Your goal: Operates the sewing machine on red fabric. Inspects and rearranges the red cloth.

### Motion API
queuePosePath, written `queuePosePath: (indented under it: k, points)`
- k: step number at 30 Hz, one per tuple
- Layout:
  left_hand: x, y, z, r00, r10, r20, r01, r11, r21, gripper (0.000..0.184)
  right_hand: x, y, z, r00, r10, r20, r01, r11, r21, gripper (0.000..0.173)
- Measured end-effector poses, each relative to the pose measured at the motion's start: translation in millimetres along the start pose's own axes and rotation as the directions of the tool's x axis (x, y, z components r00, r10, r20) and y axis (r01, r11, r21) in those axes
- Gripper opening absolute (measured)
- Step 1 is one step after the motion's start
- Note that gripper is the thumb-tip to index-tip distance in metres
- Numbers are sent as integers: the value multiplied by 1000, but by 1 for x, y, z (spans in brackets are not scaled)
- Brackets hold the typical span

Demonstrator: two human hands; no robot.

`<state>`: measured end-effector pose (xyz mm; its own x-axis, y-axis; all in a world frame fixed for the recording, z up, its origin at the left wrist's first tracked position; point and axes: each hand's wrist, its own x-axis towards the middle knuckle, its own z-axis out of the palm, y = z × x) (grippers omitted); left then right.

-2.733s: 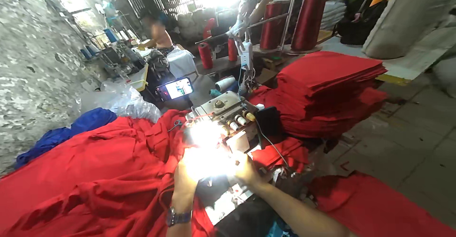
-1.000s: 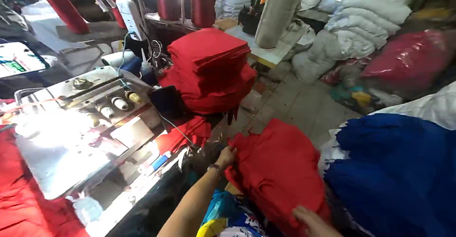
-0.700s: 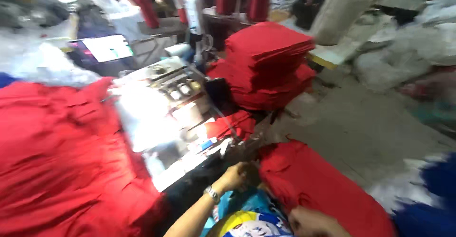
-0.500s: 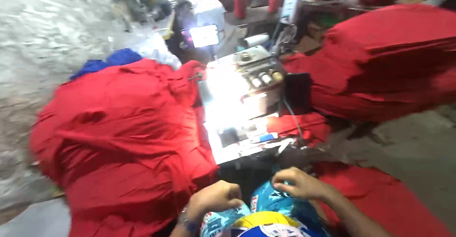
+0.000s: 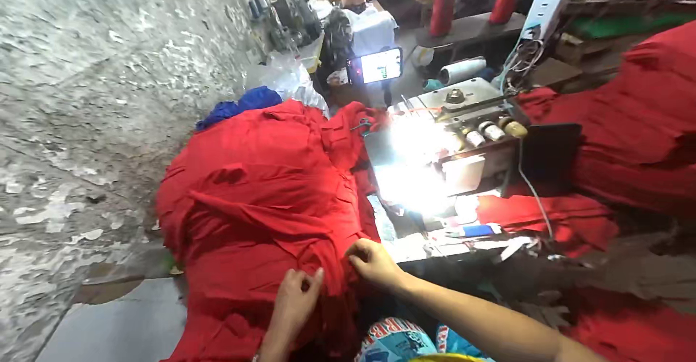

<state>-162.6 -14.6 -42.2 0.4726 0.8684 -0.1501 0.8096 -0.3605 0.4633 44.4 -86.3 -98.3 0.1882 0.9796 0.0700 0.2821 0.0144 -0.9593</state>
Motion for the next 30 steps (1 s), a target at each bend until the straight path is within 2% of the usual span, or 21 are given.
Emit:
queuePosePath:
  k: [2, 3, 4, 5, 7, 8, 9, 11, 13, 14, 16, 17, 19, 21, 22, 23, 26, 27, 28, 29, 30]
  points:
    - [-6, -16, 40, 946, 244, -213, -258, 965, -42, 33, 9, 4, -3, 1000, 13, -14, -12, 999, 51, 24]
    - [-6, -23, 54, 899, 331, -286, -358, 933, -47, 26, 13, 5, -5, 1000, -25, -8, 25, 997, 70, 24]
    - [-8, -27, 60, 883, 350, -312, -396, 913, -98, 21, 16, 5, -7, 997, -79, 23, 77, 994, 76, 24]
    - [-12, -27, 56, 907, 307, -287, -371, 906, -205, 17, 19, 7, -9, 987, -148, 60, 143, 987, 69, 23]
    - [-19, -22, 29, 982, 143, -123, -185, 846, -500, 7, 27, 15, -11, 948, -294, 117, 293, 956, 28, 23]
    - [-22, -23, 12, 990, 129, -50, -134, 809, -572, 1, 30, 17, -11, 926, -348, 145, 352, 936, -3, 22]
    - [-22, -26, -9, 982, 187, -10, -158, 800, -578, 4, 33, 18, -10, 900, -401, 169, 414, 909, -46, 21]
    - [-15, -24, -61, 898, 440, 6, -411, 843, -347, 6, 36, 15, -3, 845, -474, 246, 519, 837, -170, 20]
    - [7, -5, -119, 741, 672, 1, -672, 740, 35, 12, 40, 7, 11, 794, -501, 345, 600, 737, -311, 28]
    - [20, 9, -149, 670, 742, 6, -730, 658, 184, 14, 42, -1, 18, 790, -467, 398, 605, 699, -381, 36]
    - [54, 34, -207, 615, 789, 2, -727, 566, 389, 19, 47, -19, 30, 837, -335, 432, 535, 668, -518, 48]
    - [76, 40, -233, 599, 800, -22, -686, 528, 502, 19, 51, -26, 35, 869, -296, 395, 484, 672, -561, 46]
    - [118, 49, -266, 613, 785, -87, -546, 500, 672, 16, 58, -39, 39, 917, -242, 316, 389, 714, -582, 46]
    - [142, 59, -259, 699, 697, -159, -415, 576, 704, 29, 63, -44, 32, 918, -235, 319, 388, 703, -596, 45]
    - [144, 64, -242, 711, 682, -169, -396, 588, 705, 30, 64, -43, 25, 906, -253, 339, 415, 692, -590, 38]
    - [138, 67, -215, 684, 716, -140, -453, 567, 688, 25, 66, -38, 20, 887, -287, 362, 455, 678, -578, 31]
    - [107, 54, -111, 438, 896, 74, -785, 341, 517, 10, 72, -21, 7, 818, -375, 435, 570, 624, -534, 19]
    - [99, 44, -84, 435, 885, 164, -812, 308, 496, 9, 73, -17, 5, 797, -423, 432, 604, 593, -533, 17]
    - [92, 32, -67, 531, 803, 270, -785, 346, 514, 13, 75, -13, 6, 766, -489, 418, 643, 554, -529, 14]
    - [86, 24, -60, 675, 636, 375, -713, 431, 553, 21, 76, -10, 7, 733, -533, 422, 677, 523, -517, 13]
    - [82, 21, -59, 777, 445, 445, -627, 494, 602, 30, 78, -8, 9, 710, -546, 444, 702, 503, -505, 15]
